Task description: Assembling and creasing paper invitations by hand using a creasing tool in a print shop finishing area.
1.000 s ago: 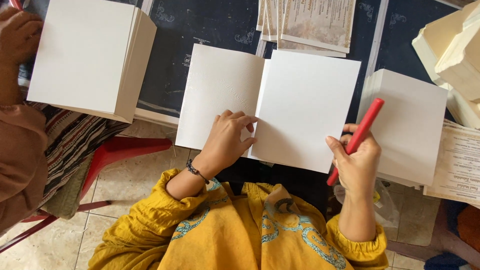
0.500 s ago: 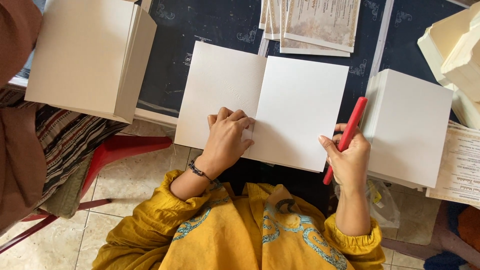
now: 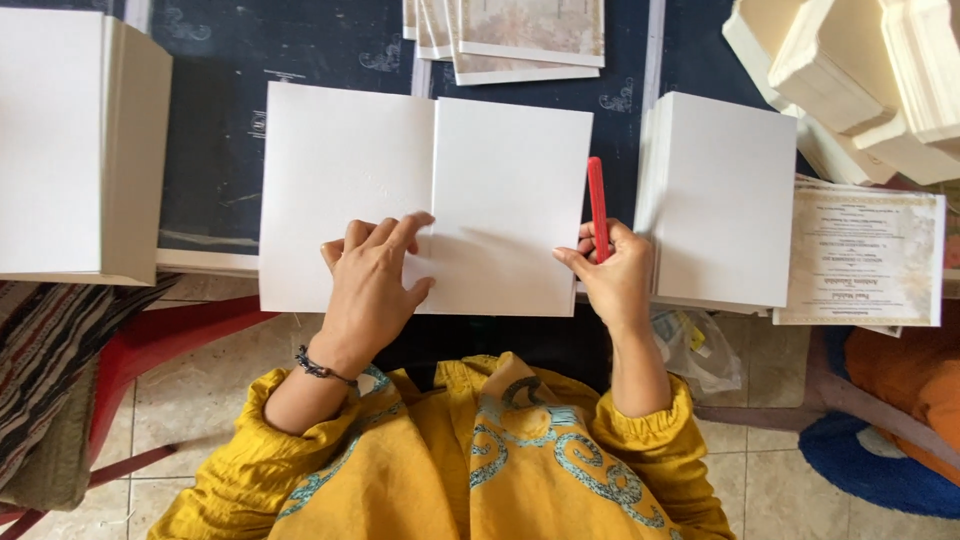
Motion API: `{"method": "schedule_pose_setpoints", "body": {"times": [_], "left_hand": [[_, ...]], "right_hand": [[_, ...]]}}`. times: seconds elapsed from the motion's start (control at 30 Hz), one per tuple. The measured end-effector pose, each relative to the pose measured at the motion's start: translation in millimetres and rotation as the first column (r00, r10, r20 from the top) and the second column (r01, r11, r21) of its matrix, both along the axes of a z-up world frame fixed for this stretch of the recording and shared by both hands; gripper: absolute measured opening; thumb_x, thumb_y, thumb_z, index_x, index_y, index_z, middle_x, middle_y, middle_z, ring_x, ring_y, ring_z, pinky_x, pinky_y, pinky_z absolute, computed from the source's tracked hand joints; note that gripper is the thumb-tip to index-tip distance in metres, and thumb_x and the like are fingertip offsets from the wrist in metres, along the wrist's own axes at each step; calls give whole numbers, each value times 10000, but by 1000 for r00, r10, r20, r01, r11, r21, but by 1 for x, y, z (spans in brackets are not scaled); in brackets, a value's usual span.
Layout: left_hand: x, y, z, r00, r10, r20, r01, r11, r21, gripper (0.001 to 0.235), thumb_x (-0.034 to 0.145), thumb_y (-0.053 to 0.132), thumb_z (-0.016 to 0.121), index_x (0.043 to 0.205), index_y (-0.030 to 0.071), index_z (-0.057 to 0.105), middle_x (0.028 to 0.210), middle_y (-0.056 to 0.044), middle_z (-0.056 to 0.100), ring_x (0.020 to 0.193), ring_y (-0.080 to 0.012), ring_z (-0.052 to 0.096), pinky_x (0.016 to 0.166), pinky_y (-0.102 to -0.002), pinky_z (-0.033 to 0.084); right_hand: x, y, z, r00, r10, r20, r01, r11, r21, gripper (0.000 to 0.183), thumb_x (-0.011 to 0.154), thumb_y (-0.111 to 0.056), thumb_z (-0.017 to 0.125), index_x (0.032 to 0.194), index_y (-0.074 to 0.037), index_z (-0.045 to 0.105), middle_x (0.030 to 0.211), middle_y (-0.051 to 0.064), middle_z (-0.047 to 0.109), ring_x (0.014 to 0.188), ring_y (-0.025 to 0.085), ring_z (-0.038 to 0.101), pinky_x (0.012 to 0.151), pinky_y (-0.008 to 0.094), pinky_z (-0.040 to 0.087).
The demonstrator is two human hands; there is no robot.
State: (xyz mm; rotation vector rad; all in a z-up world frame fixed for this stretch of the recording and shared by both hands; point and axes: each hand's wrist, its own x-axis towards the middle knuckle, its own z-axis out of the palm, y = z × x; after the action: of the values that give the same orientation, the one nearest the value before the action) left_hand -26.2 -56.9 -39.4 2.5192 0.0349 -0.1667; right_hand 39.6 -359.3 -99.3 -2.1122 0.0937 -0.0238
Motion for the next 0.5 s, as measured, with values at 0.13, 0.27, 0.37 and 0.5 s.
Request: {"method": "schedule_pose_setpoints", "body": {"times": [0.13,0.27,0.37,0.5], "left_hand": [[1,-2,-7,999,-49,3,49,994,103,504,733,169,871,1218,210,740,1043,-19,674,1057,-270,515,893,-472,307],[-6,-5,-7,996,-78,37,72,987,144,419,782,156,815,1197,187,761,1067,-59,640,1029,-268,511,877,-446,342],[-24,-12,-7,975,-114,191,114,993,12,347,848,104,742,1191,157,759,1069,-105,626,952,-268,539,904,-484,415],[-64,-13,-5,980,-148,134,200,716,-669,221,844,55,690,1034,126,779,804,-70,714,634,-234,667,672,-386,548]], "right_hand": [[-1,2,-1,1000,-2,-11,1,1000,-22,344,705,-53,978,957,-44,744,708,64,690,526,74,556,506,222,484],[-1,2,-4,1000,9,-7,-10,997,-75,333,716,-82,977,949,-51,741,714,67,697,518,86,568,514,236,484],[-2,5,0,1000,8,1,-8,996,-93,334,723,-86,976,952,-53,735,720,67,694,524,92,567,524,242,485],[-3,9,6,999,22,34,-18,992,-128,333,731,-82,969,946,-31,720,721,88,686,518,125,575,532,263,480]]}}
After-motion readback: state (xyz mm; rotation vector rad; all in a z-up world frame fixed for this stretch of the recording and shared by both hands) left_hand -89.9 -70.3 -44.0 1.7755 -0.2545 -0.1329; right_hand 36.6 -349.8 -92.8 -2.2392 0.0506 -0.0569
